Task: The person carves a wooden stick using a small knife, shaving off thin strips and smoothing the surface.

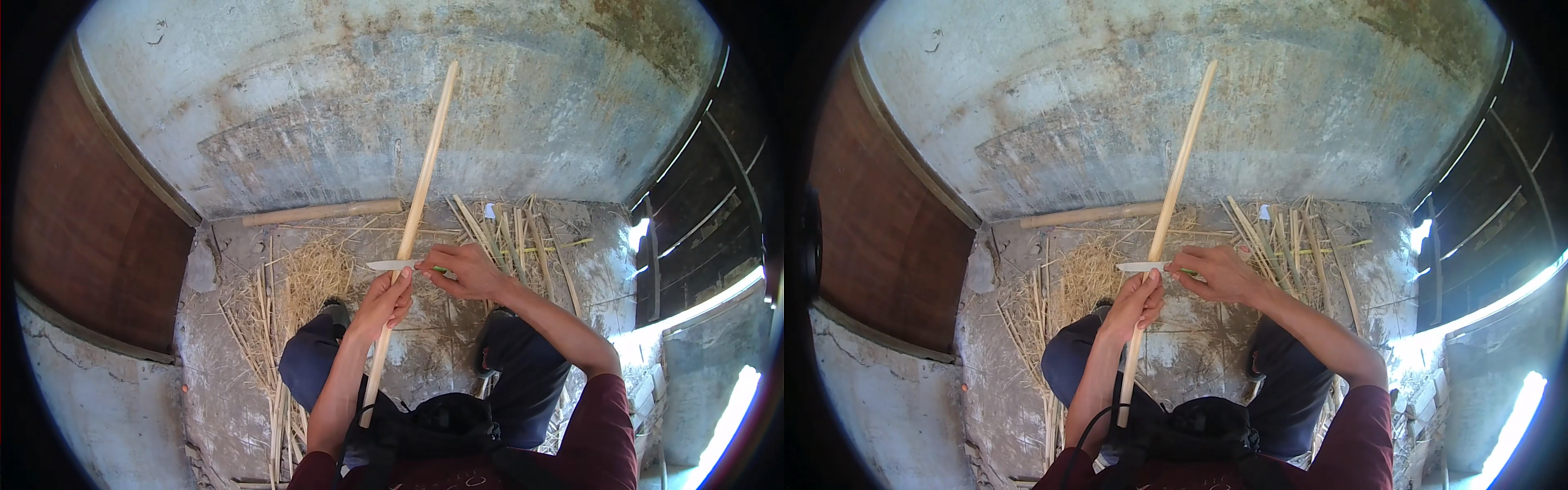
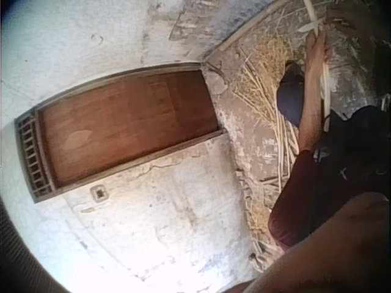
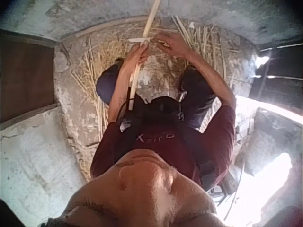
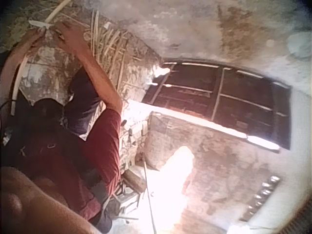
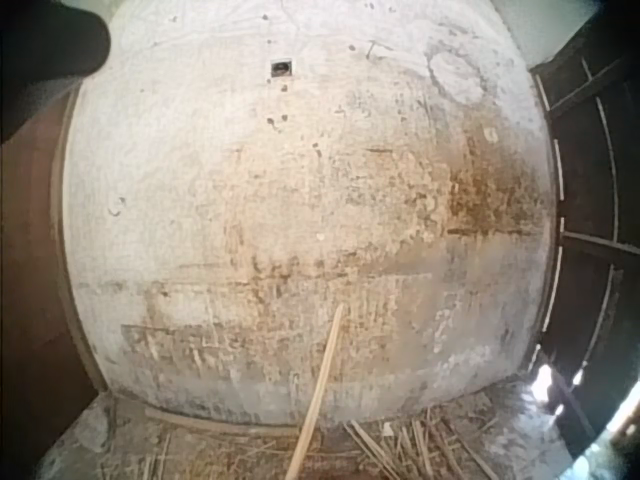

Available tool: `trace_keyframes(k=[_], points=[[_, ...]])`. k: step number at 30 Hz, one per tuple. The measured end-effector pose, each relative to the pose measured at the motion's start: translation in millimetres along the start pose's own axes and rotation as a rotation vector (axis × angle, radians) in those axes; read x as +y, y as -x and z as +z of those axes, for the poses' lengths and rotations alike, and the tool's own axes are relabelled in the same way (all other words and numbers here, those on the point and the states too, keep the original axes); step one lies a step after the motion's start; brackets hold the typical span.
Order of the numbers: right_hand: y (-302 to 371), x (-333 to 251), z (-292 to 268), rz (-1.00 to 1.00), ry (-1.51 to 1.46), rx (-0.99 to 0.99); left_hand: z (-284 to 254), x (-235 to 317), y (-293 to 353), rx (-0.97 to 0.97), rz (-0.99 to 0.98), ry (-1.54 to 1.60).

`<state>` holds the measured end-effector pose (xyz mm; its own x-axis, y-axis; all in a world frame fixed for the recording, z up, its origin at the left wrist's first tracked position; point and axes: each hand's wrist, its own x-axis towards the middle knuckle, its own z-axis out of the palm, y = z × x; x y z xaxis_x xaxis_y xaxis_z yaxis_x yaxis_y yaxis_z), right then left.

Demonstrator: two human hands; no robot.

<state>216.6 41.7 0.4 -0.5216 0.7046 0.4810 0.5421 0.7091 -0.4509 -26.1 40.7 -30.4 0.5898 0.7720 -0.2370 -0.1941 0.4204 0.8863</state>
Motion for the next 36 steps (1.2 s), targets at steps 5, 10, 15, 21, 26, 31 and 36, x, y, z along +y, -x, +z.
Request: trace_keyframes(k=[5,10,15,21,26,31,36], points=[[0.0,3.9,3.1,-0.067,0.039,0.072,2.7,-0.3,0.0,0.028,0.019,-0.035],[-0.8,4.2,3.1,-0.094,0.101,0.088,2.5,0.9,2.4,0.007,0.049,-0.090],[-3.3,3.5,1.7,-0.130,0.164,0.121,5.1,6.5,3.7,0.016,0.082,-0.095],[-5.8,50.7,-37.3,0.158,0.155,0.398,7.6,-0.4,12.9,0.021,0.098,-0.135],[-0.8,36.7,-22.8,0.214,0.066,0.349,4.0,0.4,12.5,-0.011,0.042,-0.114],[-5.7,18.8,-16.4,0.154,0.085,0.234,1.4,2.0,13.1,-0.023,0.005,-0.053],[-1.8,10.5,-2.4,-0.091,0.110,0.099,2.5,-1.4,10.0,-0.013,-0.022,-0.089]])
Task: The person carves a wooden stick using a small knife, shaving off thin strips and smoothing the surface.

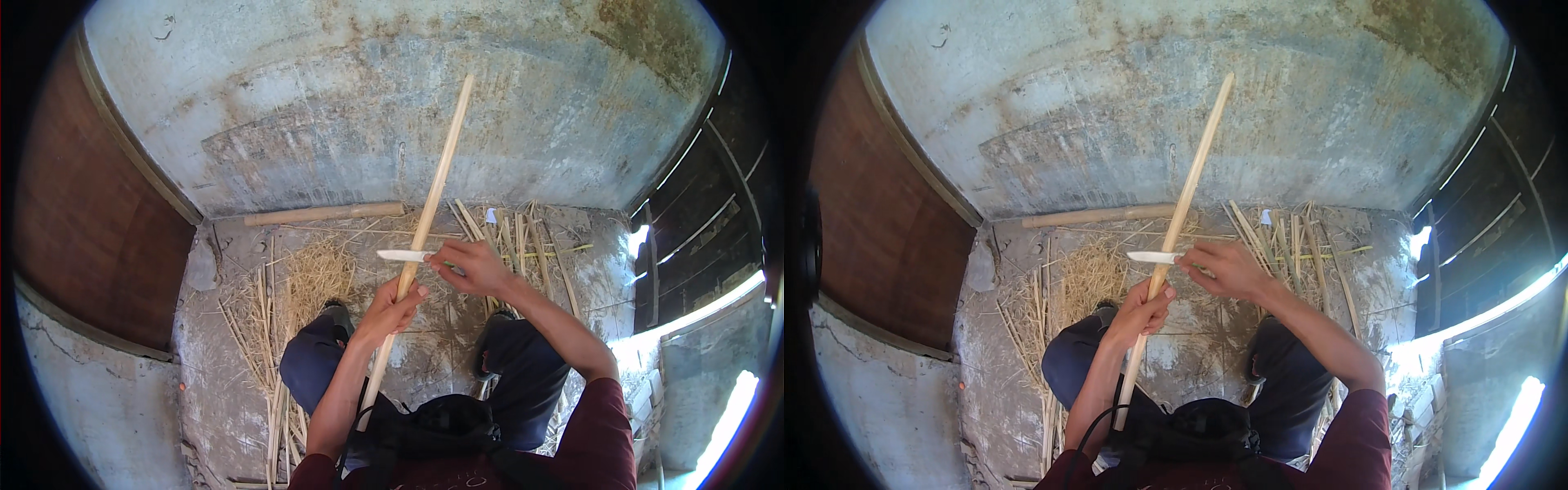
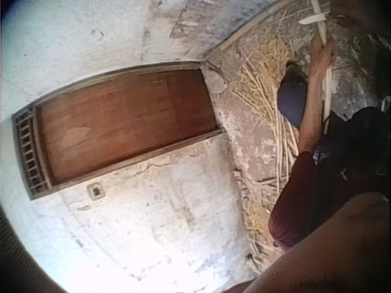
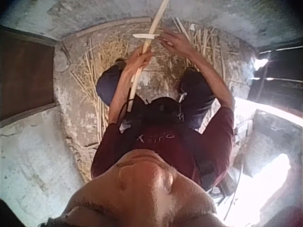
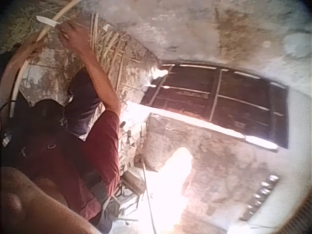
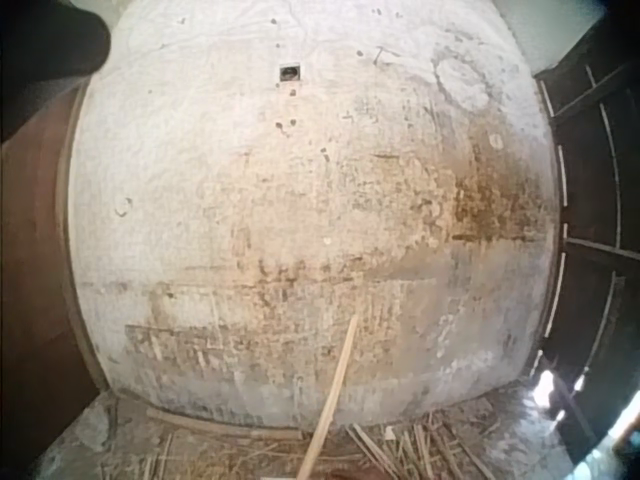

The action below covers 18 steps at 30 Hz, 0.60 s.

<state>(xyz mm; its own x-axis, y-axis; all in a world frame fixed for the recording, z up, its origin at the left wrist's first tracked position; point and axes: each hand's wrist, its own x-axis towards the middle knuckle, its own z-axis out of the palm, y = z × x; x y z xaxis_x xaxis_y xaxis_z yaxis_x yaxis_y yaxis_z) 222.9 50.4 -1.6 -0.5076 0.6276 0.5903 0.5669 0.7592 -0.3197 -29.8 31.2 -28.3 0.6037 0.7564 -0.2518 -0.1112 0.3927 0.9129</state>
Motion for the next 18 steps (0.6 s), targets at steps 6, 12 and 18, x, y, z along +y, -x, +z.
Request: trace_keyframes(k=[6,12,18], points=[[-2.9,1.0,-3.6,-0.004,-0.066,0.074,-0.5,-7.5,0.5,-0.008,0.075,-0.063],[-6.8,4.1,-10.7,-0.008,-0.057,0.070,-0.3,-6.2,3.4,-0.043,0.042,-0.004],[-2.1,31.5,-27.6,0.174,-0.021,0.195,1.0,-3.6,8.0,-0.059,0.066,0.001]])
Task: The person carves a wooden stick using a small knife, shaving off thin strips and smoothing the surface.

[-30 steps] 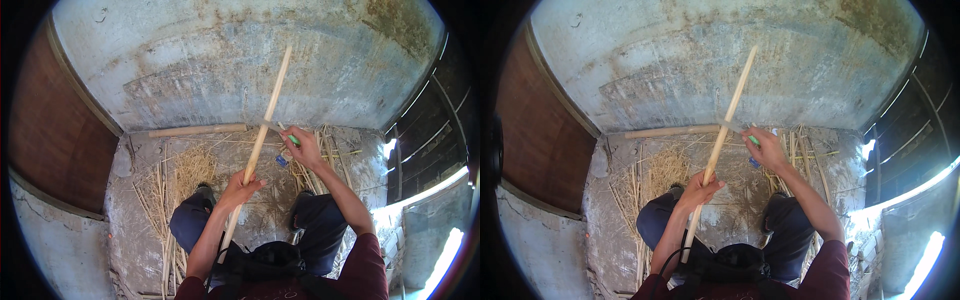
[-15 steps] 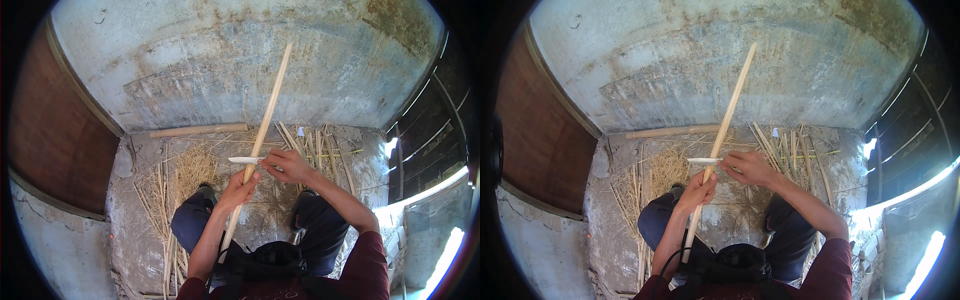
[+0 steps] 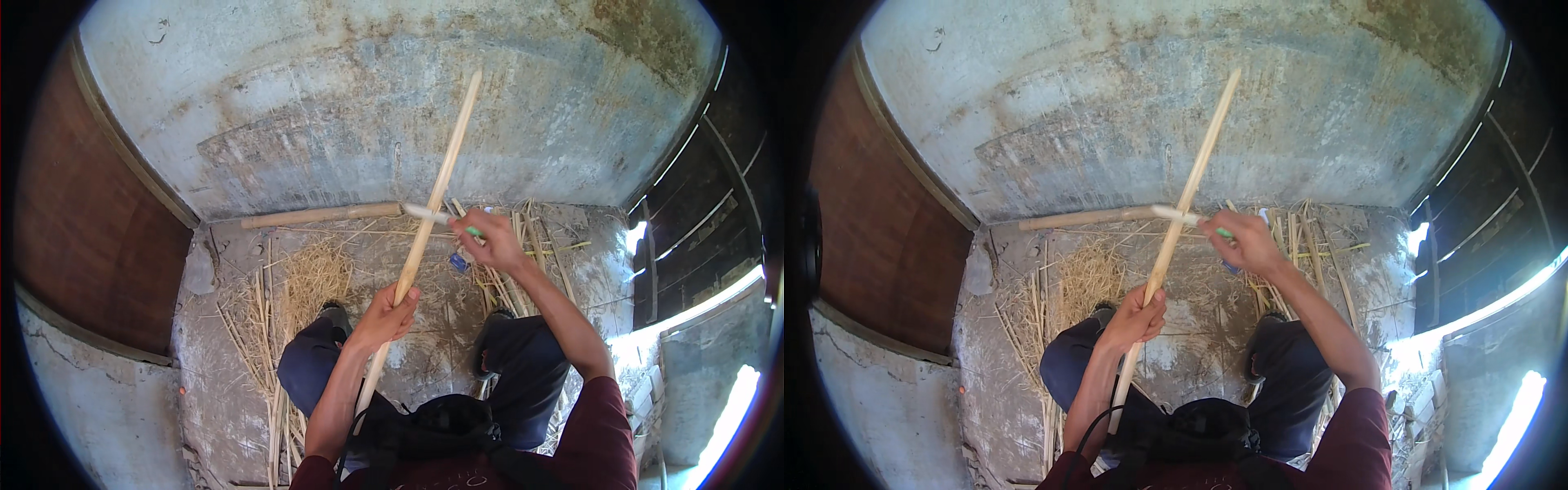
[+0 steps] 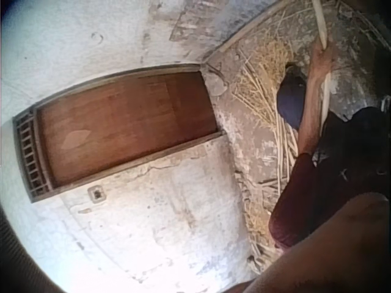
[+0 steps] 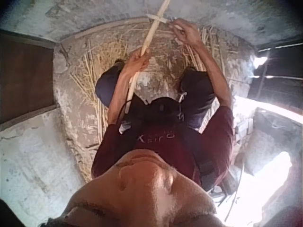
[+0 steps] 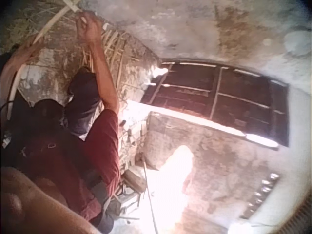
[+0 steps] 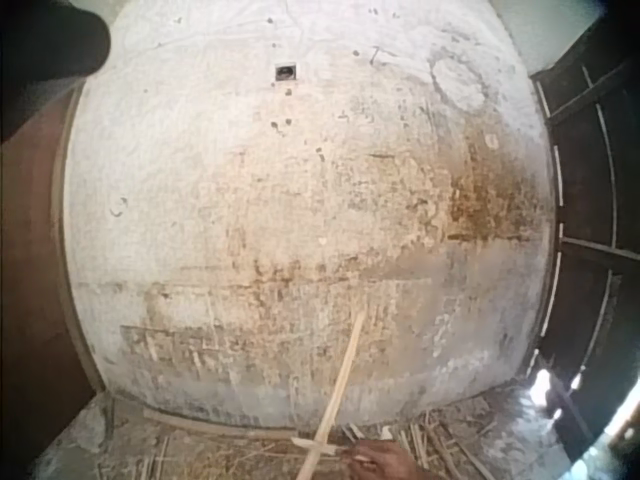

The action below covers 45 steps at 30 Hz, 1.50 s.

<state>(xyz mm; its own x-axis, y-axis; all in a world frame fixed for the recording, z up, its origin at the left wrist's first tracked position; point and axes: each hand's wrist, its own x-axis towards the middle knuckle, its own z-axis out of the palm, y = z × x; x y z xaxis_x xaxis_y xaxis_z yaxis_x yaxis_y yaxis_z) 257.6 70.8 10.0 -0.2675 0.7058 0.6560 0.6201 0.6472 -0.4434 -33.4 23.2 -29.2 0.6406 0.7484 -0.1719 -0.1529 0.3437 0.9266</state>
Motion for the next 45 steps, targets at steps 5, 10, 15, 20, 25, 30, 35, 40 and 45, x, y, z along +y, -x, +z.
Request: trace_keyframes(k=[5,10,15,20,25,30,35,40,45], points=[[2.8,25.2,-7.0,-0.009,0.044,0.050,2.7,-2.3,1.5,0.021,-0.038,-0.067],[2.8,25.1,-8.9,-0.044,0.054,0.068,0.5,-6.0,4.8,0.010,-0.028,-0.081],[1.9,22.9,-11.3,-0.034,0.091,0.037,0.8,-4.7,7.6,0.013,-0.009,-0.112],[-1.1,13.4,-1.2,-0.022,0.093,0.061,-0.7,-3.3,8.2,0.045,-0.039,-0.084],[-4.2,-6.2,-0.7,0.349,0.136,-0.094,4.9,-8.7,12.0,0.074,0.022,-0.202],[4.9,8.1,10.1,0.304,0.373,-0.202,7.7,-27.2,2.7,0.063,0.130,-0.323],[7.1,3.8,17.9,0.264,0.421,-0.198,16.8,-24.9,3.3,0.070,0.135,-0.356],[10.9,14.0,7.5,0.241,0.413,-0.095,21.0,-16.3,8.3,0.088,0.125,-0.439],[5.5,14.8,-8.4,0.296,0.476,-0.098,25.2,-19.8,12.3,0.053,0.178,-0.429]])
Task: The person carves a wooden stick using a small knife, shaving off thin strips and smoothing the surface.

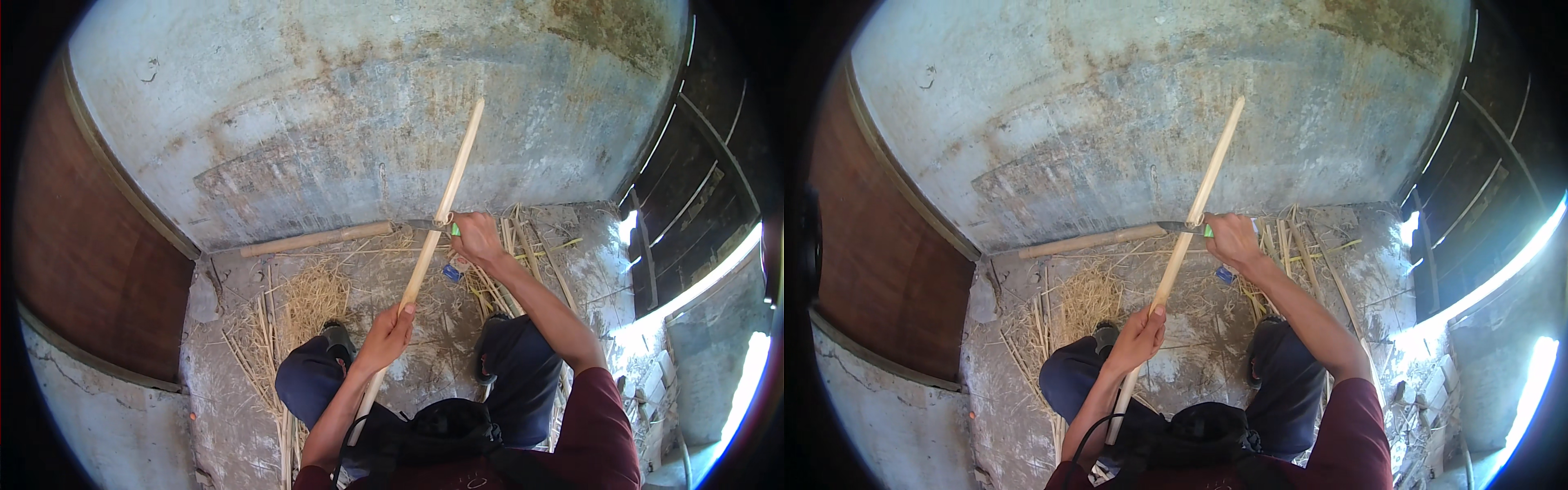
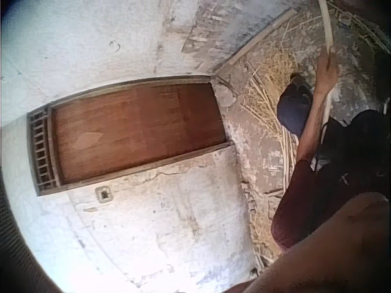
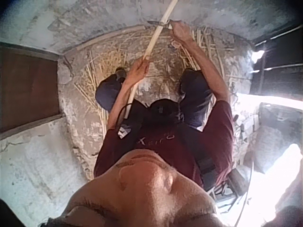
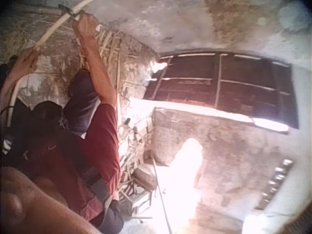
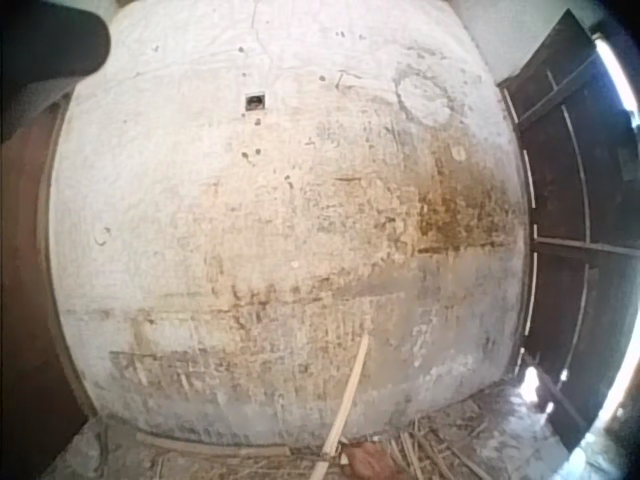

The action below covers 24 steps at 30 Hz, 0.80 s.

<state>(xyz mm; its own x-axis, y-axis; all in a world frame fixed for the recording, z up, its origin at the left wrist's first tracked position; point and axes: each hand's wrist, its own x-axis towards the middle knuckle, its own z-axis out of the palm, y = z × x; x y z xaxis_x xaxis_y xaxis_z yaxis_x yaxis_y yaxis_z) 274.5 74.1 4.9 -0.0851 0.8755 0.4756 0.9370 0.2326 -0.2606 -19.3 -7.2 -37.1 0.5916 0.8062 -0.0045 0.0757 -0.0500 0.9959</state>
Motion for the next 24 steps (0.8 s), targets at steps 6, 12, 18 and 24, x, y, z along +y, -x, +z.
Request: trace_keyframes(k=[6,12,18,24], points=[[-4.2,-0.1,-4.7,-0.065,0.004,0.044,0.7,0.9,5.6,-0.001,-0.044,0.017],[-9.7,6.7,-4.4,-0.020,-0.003,0.094,-3.2,8.5,16.0,0.024,-0.043,0.001],[-16.7,33.0,0.1,0.036,0.041,0.159,-5.6,17.9,32.9,0.067,0.001,-0.166],[-19.0,37.5,4.1,0.021,0.056,0.151,-12.3,15.0,48.8,0.084,-0.065,-0.188]])
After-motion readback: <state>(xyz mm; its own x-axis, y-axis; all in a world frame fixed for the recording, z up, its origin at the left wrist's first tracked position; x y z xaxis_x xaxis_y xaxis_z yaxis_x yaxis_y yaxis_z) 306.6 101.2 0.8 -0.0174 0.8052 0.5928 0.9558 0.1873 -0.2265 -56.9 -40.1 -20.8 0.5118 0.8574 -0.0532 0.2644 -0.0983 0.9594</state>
